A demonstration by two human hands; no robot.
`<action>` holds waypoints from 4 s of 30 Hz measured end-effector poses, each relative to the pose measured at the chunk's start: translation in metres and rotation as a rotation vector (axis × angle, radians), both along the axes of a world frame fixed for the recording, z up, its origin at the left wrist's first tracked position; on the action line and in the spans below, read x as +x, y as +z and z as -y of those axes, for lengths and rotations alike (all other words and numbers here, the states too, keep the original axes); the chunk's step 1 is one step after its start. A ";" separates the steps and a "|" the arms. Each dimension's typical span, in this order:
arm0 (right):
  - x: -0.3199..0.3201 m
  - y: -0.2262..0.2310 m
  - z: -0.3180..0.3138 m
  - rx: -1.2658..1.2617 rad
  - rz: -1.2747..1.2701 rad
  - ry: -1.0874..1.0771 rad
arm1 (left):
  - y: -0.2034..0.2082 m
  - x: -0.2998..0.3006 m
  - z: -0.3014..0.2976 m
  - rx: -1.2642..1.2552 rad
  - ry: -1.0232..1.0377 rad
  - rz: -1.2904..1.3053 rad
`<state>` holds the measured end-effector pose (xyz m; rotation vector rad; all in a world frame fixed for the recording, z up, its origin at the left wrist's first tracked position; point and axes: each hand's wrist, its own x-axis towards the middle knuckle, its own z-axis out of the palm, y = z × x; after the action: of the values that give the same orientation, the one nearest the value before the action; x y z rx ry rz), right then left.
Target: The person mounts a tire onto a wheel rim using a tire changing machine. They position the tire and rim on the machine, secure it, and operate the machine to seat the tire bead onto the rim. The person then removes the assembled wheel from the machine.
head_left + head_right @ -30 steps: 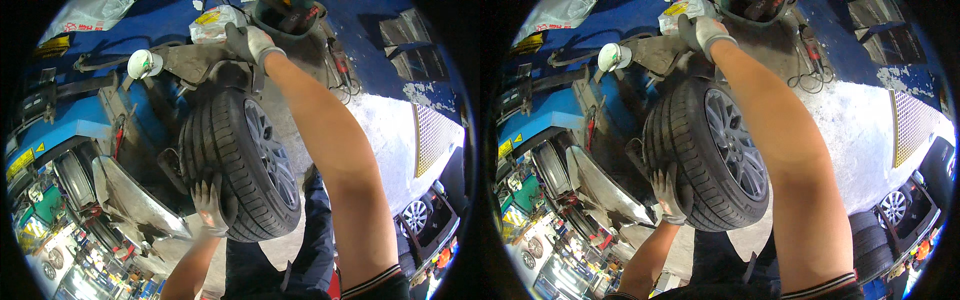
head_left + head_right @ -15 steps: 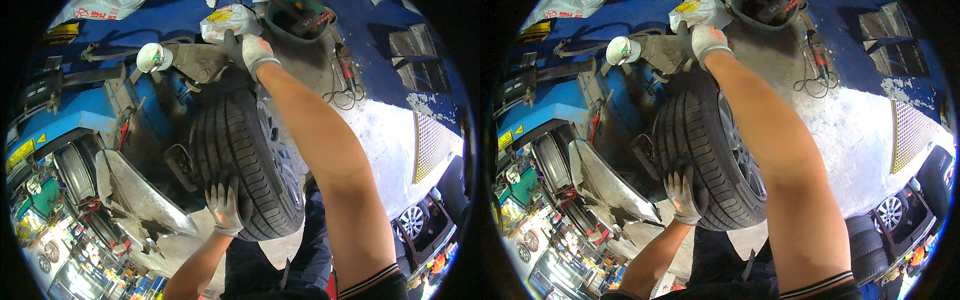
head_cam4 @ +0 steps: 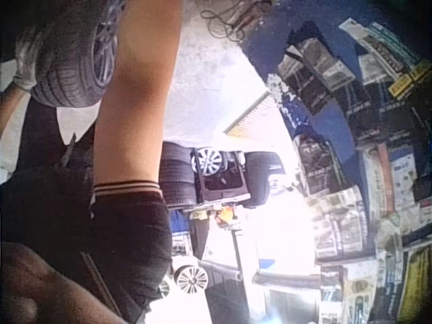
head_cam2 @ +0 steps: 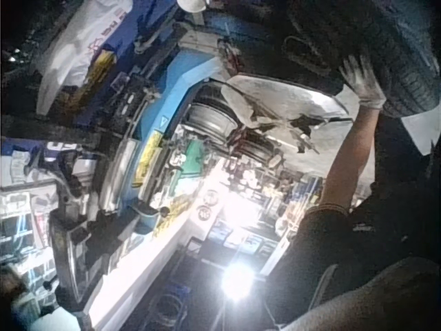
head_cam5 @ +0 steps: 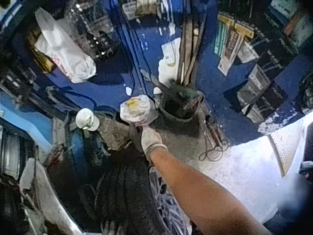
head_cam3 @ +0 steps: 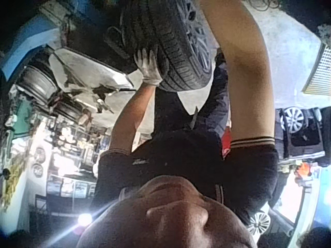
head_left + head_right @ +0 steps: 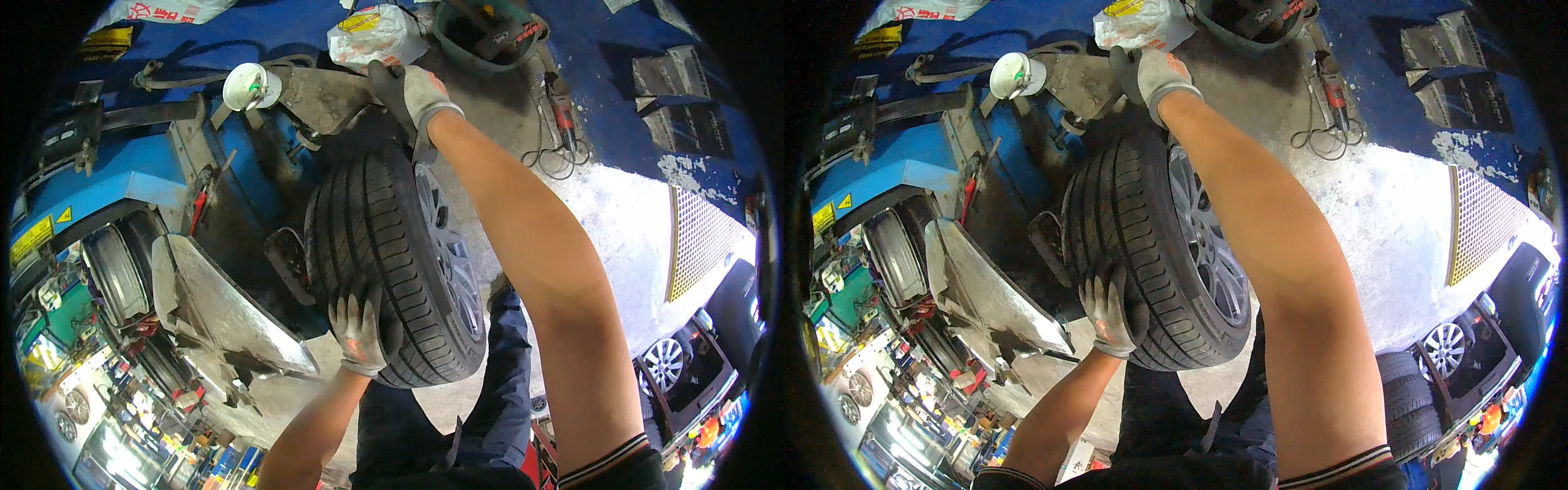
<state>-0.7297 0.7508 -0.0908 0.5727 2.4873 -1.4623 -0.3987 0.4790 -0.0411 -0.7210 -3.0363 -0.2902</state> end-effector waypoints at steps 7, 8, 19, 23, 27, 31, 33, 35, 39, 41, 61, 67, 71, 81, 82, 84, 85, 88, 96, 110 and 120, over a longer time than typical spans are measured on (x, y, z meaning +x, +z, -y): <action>0.006 -0.024 0.009 -0.138 0.079 -0.074 | -0.008 0.009 0.019 -0.023 -0.028 -0.004; 0.008 -0.025 0.013 -0.100 -0.005 0.003 | -0.010 0.009 0.023 -0.028 -0.044 -0.019; 0.024 0.051 0.029 0.527 0.054 0.793 | -0.007 0.013 0.029 -0.001 -0.049 0.018; 0.008 0.074 0.056 0.800 0.105 1.011 | 0.001 0.009 0.017 -0.003 0.001 0.072; -0.004 0.063 0.069 0.933 0.116 0.915 | 0.005 0.001 0.010 -0.094 -0.034 0.081; -0.011 0.039 0.056 0.861 0.049 0.764 | 0.010 -0.001 0.003 -0.005 -0.012 0.036; -0.015 0.032 0.050 0.862 0.025 0.669 | 0.012 -0.002 -0.001 -0.026 -0.001 0.058; -0.020 0.030 0.046 0.853 0.029 0.614 | 0.015 -0.004 -0.004 -0.013 0.012 0.066; -0.025 0.031 0.040 0.856 0.066 0.645 | 0.021 -0.008 -0.007 0.013 0.028 0.095; -0.026 0.030 0.039 0.843 0.050 0.625 | 0.023 -0.010 -0.007 0.006 0.024 0.101; -0.028 -0.005 -0.051 0.674 0.004 0.395 | 0.016 0.036 -0.009 0.039 -0.009 0.035; 0.114 -0.091 -0.169 0.817 -0.328 0.151 | 0.027 -0.002 -0.022 0.074 -0.103 -0.086; 0.301 -0.175 -0.136 0.249 0.125 -0.017 | 0.033 -0.009 -0.017 0.284 0.098 0.002; 0.530 -0.215 0.029 -0.782 0.340 -0.244 | -0.079 0.182 0.074 0.297 0.401 0.772; 0.524 -0.214 0.026 -0.764 0.494 -0.269 | -0.094 0.198 0.077 0.468 0.441 0.890; 0.517 -0.206 0.025 -0.770 0.526 -0.281 | -0.105 0.221 0.087 1.495 0.687 1.182; 0.516 -0.199 0.024 -0.817 0.531 -0.275 | -0.102 0.225 0.094 1.432 0.786 1.152; 0.515 -0.161 0.021 -0.421 0.527 -0.027 | -0.067 0.206 0.115 1.728 0.890 1.135; 0.457 -0.038 -0.014 -0.449 0.711 0.175 | 0.010 0.098 0.026 1.057 0.916 0.591; 0.246 -0.110 -0.120 0.149 -0.079 -0.086 | 0.022 0.026 -0.035 -0.073 0.119 -0.028; -0.008 -0.063 -0.072 -0.589 -0.111 -0.232 | 0.015 0.031 -0.036 -0.038 0.137 0.024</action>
<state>-0.7381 0.8232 -0.1540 0.6825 1.9464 -2.2401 -0.3672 0.5151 -0.0262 -0.5111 -3.1023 -0.2418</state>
